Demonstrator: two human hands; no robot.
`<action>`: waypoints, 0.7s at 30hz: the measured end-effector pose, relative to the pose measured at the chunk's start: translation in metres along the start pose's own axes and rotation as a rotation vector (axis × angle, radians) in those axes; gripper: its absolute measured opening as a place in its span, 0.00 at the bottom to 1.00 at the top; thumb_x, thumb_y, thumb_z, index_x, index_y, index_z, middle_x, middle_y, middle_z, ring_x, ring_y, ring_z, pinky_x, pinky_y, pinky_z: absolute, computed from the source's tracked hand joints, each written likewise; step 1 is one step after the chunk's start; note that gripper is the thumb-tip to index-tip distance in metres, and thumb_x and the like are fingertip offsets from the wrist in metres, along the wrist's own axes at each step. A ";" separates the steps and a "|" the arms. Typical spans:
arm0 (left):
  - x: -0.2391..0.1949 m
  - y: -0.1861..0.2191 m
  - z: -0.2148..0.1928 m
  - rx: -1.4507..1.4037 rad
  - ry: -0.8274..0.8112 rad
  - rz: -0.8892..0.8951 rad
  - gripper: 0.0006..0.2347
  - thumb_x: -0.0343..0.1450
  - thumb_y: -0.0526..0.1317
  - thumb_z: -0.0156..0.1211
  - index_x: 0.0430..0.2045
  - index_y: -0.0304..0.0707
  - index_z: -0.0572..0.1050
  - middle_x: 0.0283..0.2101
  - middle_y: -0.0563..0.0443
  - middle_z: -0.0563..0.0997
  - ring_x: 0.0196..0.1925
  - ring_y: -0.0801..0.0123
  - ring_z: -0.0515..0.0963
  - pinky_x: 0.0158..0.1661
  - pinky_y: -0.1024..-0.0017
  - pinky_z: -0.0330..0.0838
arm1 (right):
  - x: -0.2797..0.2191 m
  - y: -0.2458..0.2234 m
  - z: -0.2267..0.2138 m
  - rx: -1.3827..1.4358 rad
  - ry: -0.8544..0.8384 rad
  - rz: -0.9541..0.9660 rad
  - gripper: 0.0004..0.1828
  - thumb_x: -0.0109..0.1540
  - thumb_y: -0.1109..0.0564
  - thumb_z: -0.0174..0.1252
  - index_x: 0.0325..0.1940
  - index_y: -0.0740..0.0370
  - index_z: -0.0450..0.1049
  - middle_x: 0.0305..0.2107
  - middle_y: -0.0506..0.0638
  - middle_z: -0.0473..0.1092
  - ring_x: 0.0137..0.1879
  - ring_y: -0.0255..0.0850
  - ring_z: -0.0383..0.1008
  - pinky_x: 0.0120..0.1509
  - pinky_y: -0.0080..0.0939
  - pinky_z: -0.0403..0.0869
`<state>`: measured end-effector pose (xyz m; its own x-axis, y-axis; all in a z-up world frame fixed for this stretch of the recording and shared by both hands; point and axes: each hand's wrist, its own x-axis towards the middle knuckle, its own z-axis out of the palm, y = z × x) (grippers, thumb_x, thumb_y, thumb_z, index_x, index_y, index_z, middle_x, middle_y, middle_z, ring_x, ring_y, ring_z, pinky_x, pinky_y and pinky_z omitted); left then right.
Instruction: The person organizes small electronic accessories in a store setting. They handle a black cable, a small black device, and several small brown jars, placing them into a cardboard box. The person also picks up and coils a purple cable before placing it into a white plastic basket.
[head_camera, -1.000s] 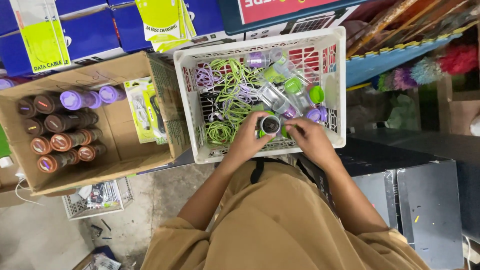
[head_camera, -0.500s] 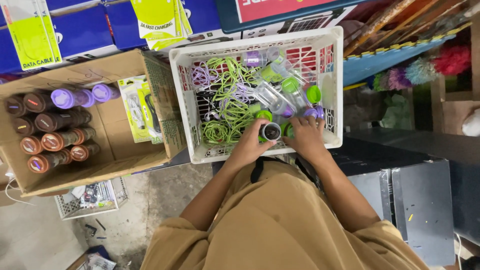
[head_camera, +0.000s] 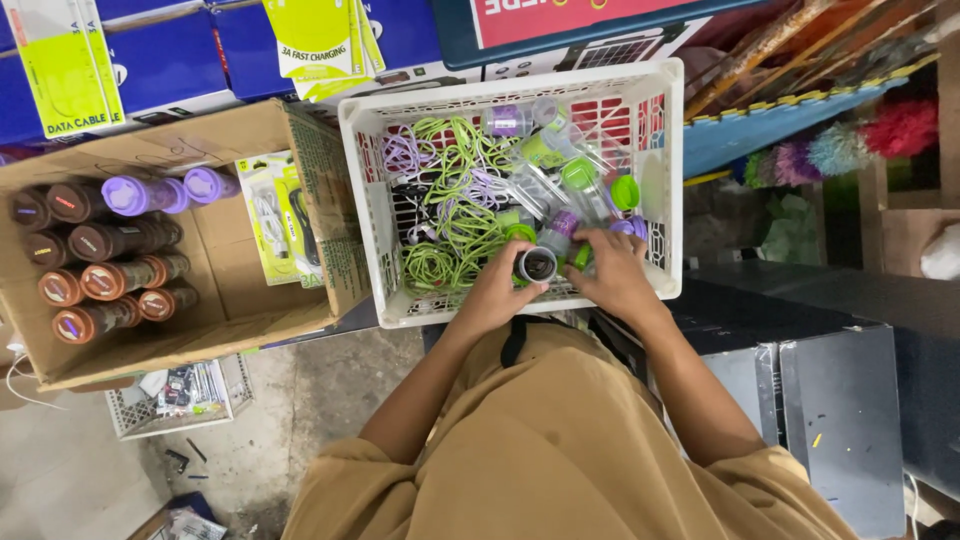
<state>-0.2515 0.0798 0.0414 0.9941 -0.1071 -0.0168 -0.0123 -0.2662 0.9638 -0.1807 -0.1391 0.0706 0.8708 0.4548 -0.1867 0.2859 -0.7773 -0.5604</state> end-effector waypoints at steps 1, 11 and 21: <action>-0.001 -0.001 0.001 0.000 0.001 0.000 0.24 0.66 0.39 0.73 0.52 0.34 0.66 0.50 0.39 0.77 0.53 0.51 0.79 0.54 0.62 0.71 | 0.000 -0.002 -0.004 0.000 0.000 -0.001 0.31 0.55 0.46 0.68 0.59 0.59 0.71 0.50 0.59 0.72 0.63 0.55 0.66 0.71 0.60 0.53; 0.003 0.020 -0.006 -0.046 0.029 -0.055 0.23 0.67 0.39 0.71 0.53 0.33 0.68 0.50 0.41 0.79 0.53 0.56 0.81 0.54 0.63 0.73 | 0.002 -0.015 -0.016 0.626 0.154 0.022 0.26 0.60 0.53 0.68 0.59 0.62 0.68 0.48 0.49 0.71 0.56 0.38 0.71 0.62 0.40 0.69; 0.010 0.059 -0.017 -0.082 0.074 0.011 0.32 0.68 0.42 0.72 0.66 0.34 0.63 0.53 0.40 0.78 0.56 0.57 0.79 0.57 0.64 0.71 | -0.001 -0.004 0.010 1.049 0.058 0.012 0.17 0.69 0.58 0.59 0.61 0.63 0.69 0.50 0.48 0.71 0.57 0.34 0.70 0.64 0.36 0.70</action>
<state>-0.2402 0.0793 0.1022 0.9992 -0.0376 0.0103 -0.0171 -0.1858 0.9824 -0.1861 -0.1323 0.0649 0.8970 0.4065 -0.1740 -0.1890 -0.0031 -0.9820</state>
